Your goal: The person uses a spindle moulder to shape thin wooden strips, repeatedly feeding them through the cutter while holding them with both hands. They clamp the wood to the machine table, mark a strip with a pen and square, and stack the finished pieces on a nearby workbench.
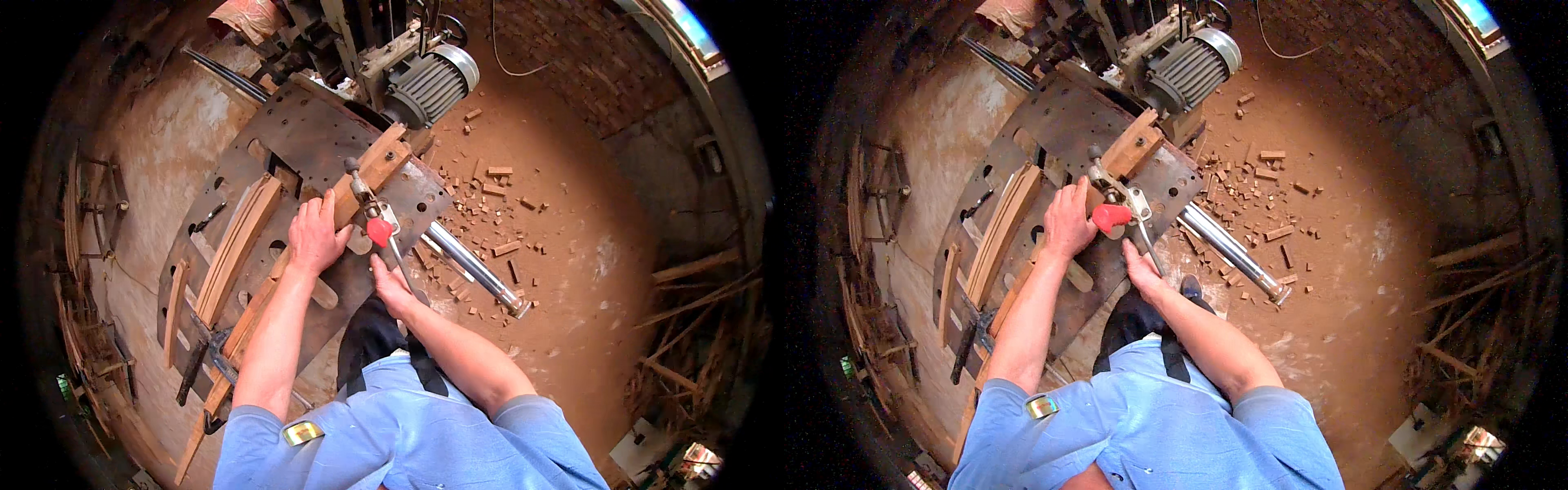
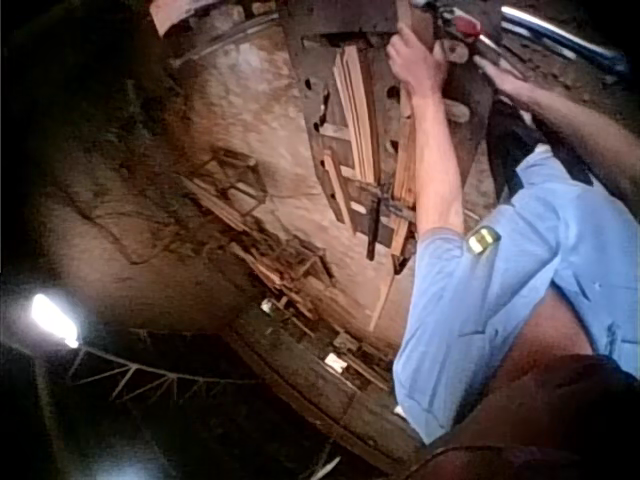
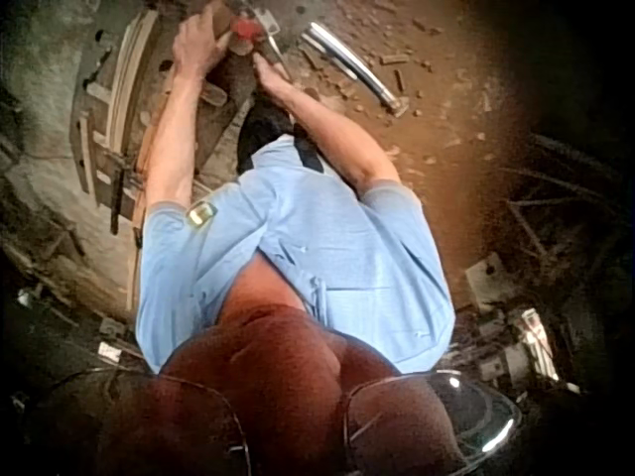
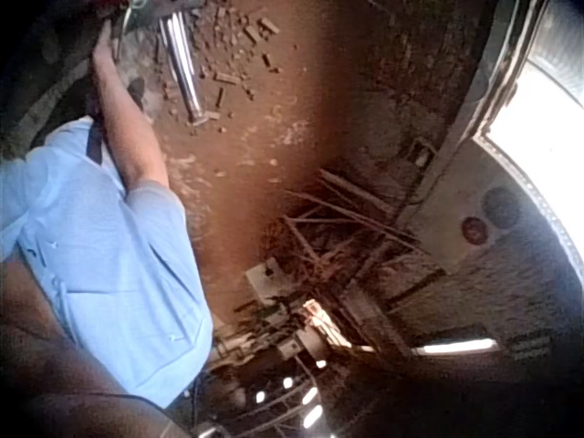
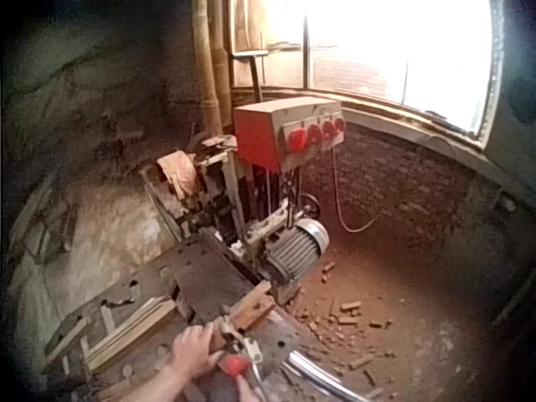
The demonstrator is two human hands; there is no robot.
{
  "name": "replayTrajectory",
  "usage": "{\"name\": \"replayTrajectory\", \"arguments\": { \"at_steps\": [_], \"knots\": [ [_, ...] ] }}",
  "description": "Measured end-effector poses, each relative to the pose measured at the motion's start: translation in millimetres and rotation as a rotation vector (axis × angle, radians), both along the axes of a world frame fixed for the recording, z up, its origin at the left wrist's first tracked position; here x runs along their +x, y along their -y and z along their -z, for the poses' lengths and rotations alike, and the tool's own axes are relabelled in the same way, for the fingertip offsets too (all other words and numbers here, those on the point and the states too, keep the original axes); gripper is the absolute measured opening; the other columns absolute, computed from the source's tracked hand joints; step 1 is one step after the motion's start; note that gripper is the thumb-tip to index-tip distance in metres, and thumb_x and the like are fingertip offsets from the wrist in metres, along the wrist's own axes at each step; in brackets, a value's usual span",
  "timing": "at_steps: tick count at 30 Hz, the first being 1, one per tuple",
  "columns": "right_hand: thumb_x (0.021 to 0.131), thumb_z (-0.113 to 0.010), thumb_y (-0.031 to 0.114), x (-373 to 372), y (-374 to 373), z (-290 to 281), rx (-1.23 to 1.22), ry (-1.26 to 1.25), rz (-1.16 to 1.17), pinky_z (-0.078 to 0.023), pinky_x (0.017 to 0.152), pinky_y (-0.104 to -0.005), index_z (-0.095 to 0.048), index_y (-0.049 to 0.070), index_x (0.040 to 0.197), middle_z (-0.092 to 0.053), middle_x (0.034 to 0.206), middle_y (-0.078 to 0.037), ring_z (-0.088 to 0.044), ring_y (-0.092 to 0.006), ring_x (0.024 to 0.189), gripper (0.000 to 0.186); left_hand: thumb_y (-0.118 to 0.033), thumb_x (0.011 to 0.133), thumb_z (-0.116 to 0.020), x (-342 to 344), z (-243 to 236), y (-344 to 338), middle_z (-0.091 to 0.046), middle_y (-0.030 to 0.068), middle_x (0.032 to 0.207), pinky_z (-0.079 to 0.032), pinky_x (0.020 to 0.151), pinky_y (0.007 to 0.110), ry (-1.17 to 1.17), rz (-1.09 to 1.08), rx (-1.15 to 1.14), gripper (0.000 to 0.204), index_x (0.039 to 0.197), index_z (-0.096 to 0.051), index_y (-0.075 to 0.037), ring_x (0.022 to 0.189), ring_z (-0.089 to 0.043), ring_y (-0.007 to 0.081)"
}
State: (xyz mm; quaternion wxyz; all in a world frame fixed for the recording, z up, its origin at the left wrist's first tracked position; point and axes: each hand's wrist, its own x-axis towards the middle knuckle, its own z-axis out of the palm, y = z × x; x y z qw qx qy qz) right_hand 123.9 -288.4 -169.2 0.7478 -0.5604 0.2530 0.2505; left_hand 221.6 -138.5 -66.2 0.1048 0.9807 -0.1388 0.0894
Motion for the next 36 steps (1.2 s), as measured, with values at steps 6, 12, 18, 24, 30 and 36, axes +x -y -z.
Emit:
{"name": "replayTrajectory", "arguments": {
  "at_steps": [6, 12, 18, 24, 30, 36],
  "knots": [
    [0.095, -0.051, 0.049, 6.1, -1.9, -12.6, 0.021, 0.075, 0.002, -0.043, 0.086, -0.0366, -0.051, 0.005, 0.128, -0.060, 0.110, -0.005, -0.053, -0.0179, 0.100, 0.055, -0.031, 0.071, -0.078, 0.2, 2.7, -0.1, -0.057, 0.0129, 0.105, -0.049, 0.082, 0.041, 0.000, -0.005, 0.022, 0.074, 0.132, -0.048, -0.002, 0.101, -0.055, 0.0299],
    [0.094, -0.053, 0.051, 10.6, -3.2, -12.2, 0.045, 0.063, 0.017, -0.042, 0.089, -0.0361, -0.054, 0.002, 0.123, -0.061, 0.109, -0.008, -0.053, -0.0183, 0.101, 0.058, -0.031, 0.072, -0.078, 1.6, 6.8, -0.1, -0.057, 0.0130, 0.105, -0.049, 0.082, 0.042, -0.001, -0.028, 0.048, 0.073, 0.132, -0.047, -0.003, 0.102, -0.055, 0.0311],
    [0.092, -0.057, 0.050, 15.9, -17.0, 48.5, -0.098, 0.071, 0.067, -0.044, 0.089, -0.0371, -0.056, 0.000, 0.118, -0.061, 0.108, -0.010, -0.054, -0.0198, 0.101, 0.057, -0.031, 0.073, -0.078, 0.3, 5.3, 2.1, -0.056, 0.0138, 0.105, -0.048, 0.084, 0.042, -0.014, -0.031, 0.056, 0.074, 0.132, -0.046, -0.002, 0.104, -0.055, 0.0311],
    [0.092, -0.057, 0.050, 20.3, -5.7, 9.6, 0.156, 0.009, 0.036, -0.045, 0.092, -0.0435, -0.040, 0.003, 0.131, -0.052, 0.123, -0.012, -0.052, -0.0246, 0.109, 0.063, -0.040, 0.083, -0.067, 4.9, 6.0, -1.8, -0.057, 0.0181, 0.117, -0.044, 0.092, 0.044, -0.143, -0.122, -0.022, 0.070, 0.135, -0.043, 0.001, 0.111, -0.053, 0.0351],
    [0.094, -0.049, 0.057, 26.6, -7.8, 32.3, 0.112, 0.010, -0.036, -0.039, 0.104, -0.0429, -0.024, 0.002, 0.146, -0.043, 0.143, -0.014, -0.043, -0.0282, 0.128, 0.080, -0.032, 0.094, -0.048, 31.1, 31.8, -22.9, -0.061, 0.0188, 0.112, -0.048, 0.085, 0.048, -0.236, -0.129, 0.052, 0.038, 0.125, -0.052, -0.010, 0.103, -0.056, 0.0379],
    [0.099, -0.043, 0.051, 25.9, -4.2, 38.1, 0.309, 0.002, 0.018, -0.038, 0.106, -0.0400, -0.037, 0.006, 0.141, -0.045, 0.141, -0.010, -0.047, -0.0255, 0.125, 0.063, -0.040, 0.088, -0.058, 40.5, 0.6, -12.9, -0.064, 0.0271, 0.105, -0.049, 0.088, 0.049, -0.367, -0.288, -0.250, 0.046, 0.116, -0.059, -0.004, 0.103, -0.060, 0.0418]
  ]
}}
